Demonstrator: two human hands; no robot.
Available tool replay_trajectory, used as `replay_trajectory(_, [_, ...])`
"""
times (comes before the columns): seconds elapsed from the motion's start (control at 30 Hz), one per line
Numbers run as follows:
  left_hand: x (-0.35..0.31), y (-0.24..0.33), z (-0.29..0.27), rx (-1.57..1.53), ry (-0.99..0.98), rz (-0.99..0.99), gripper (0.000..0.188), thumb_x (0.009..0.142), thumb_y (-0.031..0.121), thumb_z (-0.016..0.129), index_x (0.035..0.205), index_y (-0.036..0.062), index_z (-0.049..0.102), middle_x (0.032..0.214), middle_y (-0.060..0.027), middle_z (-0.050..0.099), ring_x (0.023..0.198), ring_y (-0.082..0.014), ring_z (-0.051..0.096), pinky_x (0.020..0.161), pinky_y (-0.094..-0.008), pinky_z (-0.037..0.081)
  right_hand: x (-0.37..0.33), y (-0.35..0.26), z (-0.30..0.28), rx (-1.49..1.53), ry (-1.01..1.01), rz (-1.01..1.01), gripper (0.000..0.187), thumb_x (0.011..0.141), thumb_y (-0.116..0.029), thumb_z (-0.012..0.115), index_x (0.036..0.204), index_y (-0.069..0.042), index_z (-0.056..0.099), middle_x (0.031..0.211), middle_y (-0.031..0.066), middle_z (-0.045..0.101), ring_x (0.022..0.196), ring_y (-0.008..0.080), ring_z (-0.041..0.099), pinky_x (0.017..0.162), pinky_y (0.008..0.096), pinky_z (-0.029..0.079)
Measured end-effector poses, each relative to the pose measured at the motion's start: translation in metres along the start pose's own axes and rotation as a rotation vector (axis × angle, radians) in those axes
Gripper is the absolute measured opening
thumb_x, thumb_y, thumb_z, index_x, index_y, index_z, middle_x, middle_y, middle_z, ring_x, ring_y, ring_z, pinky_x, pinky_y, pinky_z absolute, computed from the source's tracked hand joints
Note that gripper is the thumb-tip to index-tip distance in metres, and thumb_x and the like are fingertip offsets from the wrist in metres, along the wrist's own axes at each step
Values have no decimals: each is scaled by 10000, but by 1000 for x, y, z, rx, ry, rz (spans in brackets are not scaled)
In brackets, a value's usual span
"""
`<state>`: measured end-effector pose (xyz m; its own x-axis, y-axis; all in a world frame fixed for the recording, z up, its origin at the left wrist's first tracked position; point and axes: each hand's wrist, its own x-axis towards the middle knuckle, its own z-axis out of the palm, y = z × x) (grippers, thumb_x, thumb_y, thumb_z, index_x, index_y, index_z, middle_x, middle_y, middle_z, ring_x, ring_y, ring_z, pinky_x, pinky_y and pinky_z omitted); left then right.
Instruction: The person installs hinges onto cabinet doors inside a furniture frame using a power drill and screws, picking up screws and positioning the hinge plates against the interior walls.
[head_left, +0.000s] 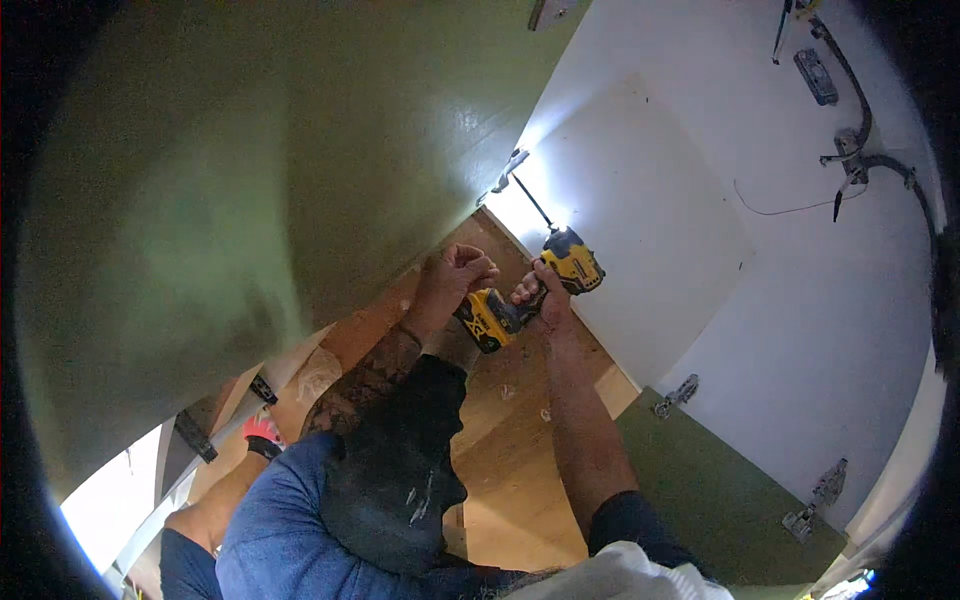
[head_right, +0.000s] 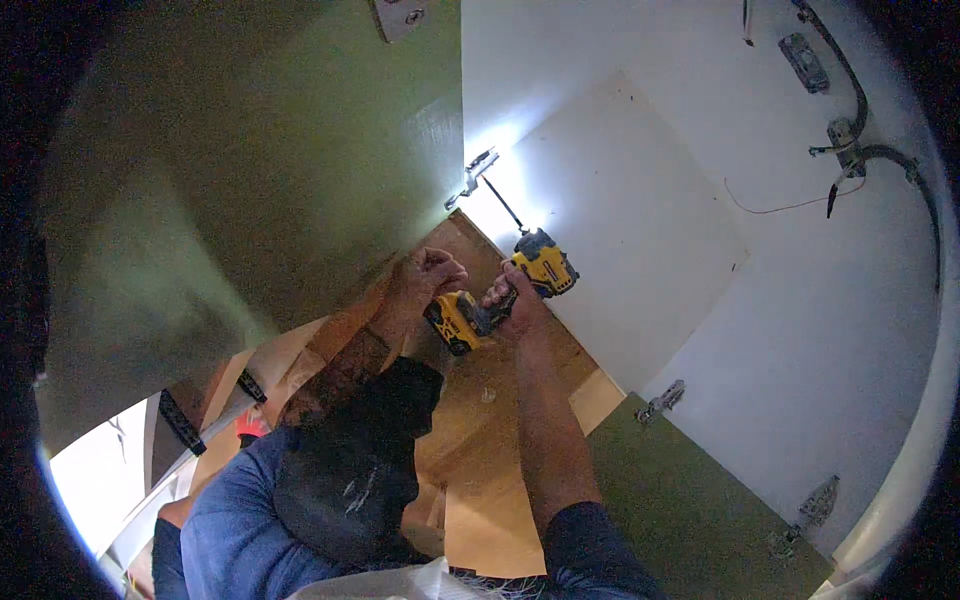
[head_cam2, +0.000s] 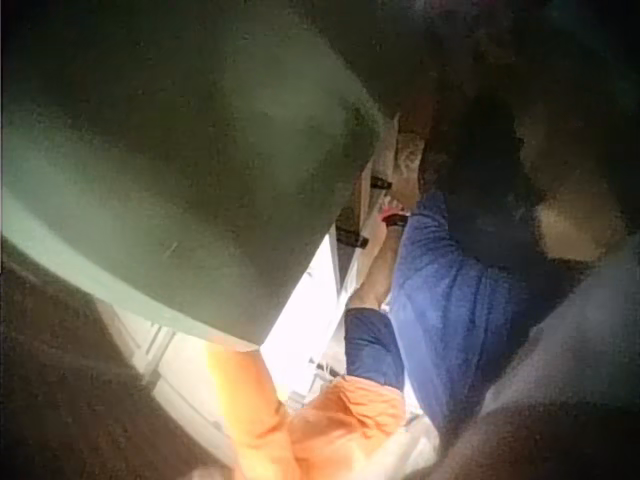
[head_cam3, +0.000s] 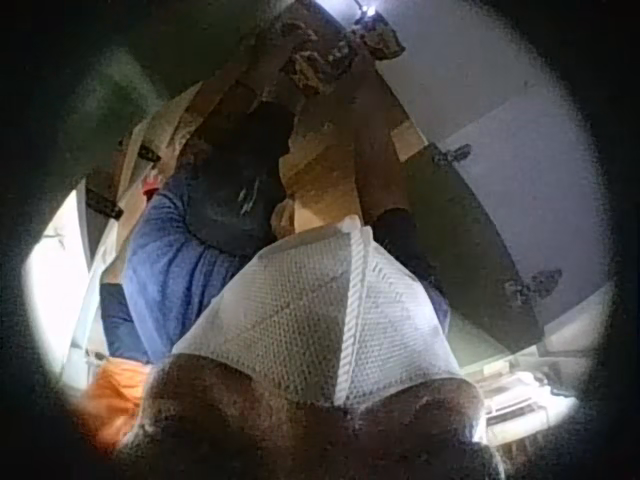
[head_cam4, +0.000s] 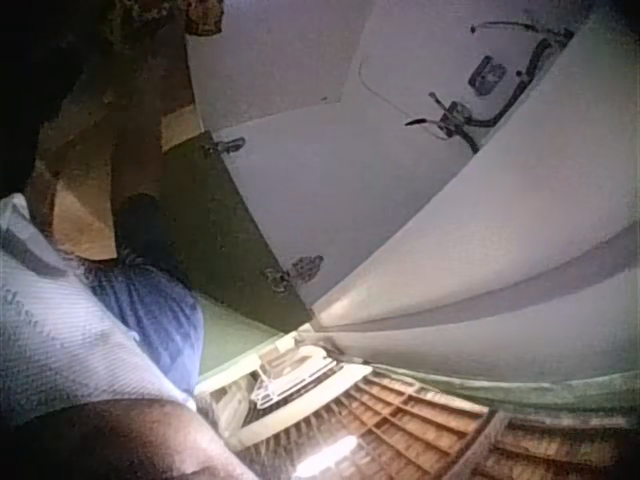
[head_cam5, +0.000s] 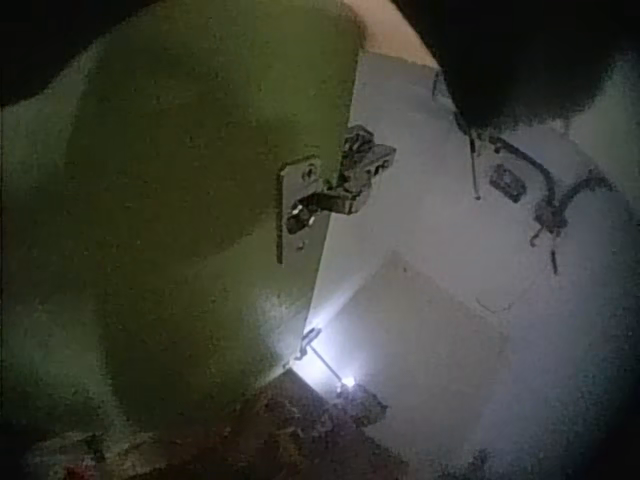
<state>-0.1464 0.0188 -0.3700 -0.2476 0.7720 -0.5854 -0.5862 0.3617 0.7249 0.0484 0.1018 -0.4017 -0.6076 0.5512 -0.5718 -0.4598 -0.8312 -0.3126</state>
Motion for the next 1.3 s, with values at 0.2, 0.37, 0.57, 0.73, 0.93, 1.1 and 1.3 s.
replay_trajectory(0.2, [-1,12,3,115,14,-64,258,1024,230,699,1053,-18,633,906,-80,700,787,-142,722,667,-274,617,3,-4,-7,19,-45,13,142,1041,-244,658,1126,-144,604,684,-17,572,598,162,602,627,368,545])
replay_trajectory(0.37, [2,19,7,269,77,-15,253,1054,246,654,993,2,682,866,-41,698,738,-101,685,614,-265,573,2,-4,-3,80,-25,48,194,1056,-240,636,1213,-130,609,682,-10,569,606,171,606,632,379,551])
replay_trajectory(0.57, [29,30,27,145,49,135,183,1049,168,631,1059,-2,699,875,-45,688,759,-86,656,672,-252,576,-35,-6,-13,120,-50,-101,218,1056,-217,626,1228,-85,610,714,10,597,620,179,633,626,386,557])
replay_trajectory(0.73, [46,39,25,9,-78,179,152,1006,121,666,1102,5,690,881,-46,678,774,-108,655,738,-279,587,-86,9,-13,-27,76,-131,242,1019,-232,662,1200,-73,633,650,4,562,564,168,598,601,365,537])
replay_trajectory(0.93, [32,57,44,-104,-48,17,148,999,110,656,1108,10,666,1089,-85,677,922,-185,708,898,-346,612,-129,4,24,-3,110,-57,226,1009,-202,678,1190,-70,645,664,5,591,579,162,620,599,367,555])
replay_trajectory(1.1, [38,48,36,-201,-64,78,116,993,92,653,1053,-5,671,1078,-99,689,1062,-252,729,952,-381,615,-135,4,20,-48,145,-48,249,1001,-221,697,1193,-70,646,656,-2,580,586,148,619,606,353,561])
replay_trajectory(1.3, [44,49,34,-149,-107,50,159,994,70,628,1108,-38,650,1090,-124,680,1021,-267,728,983,-397,606,-139,1,13,-55,217,-46,213,985,-164,713,1158,-52,660,662,8,584,612,168,634,583,340,559])
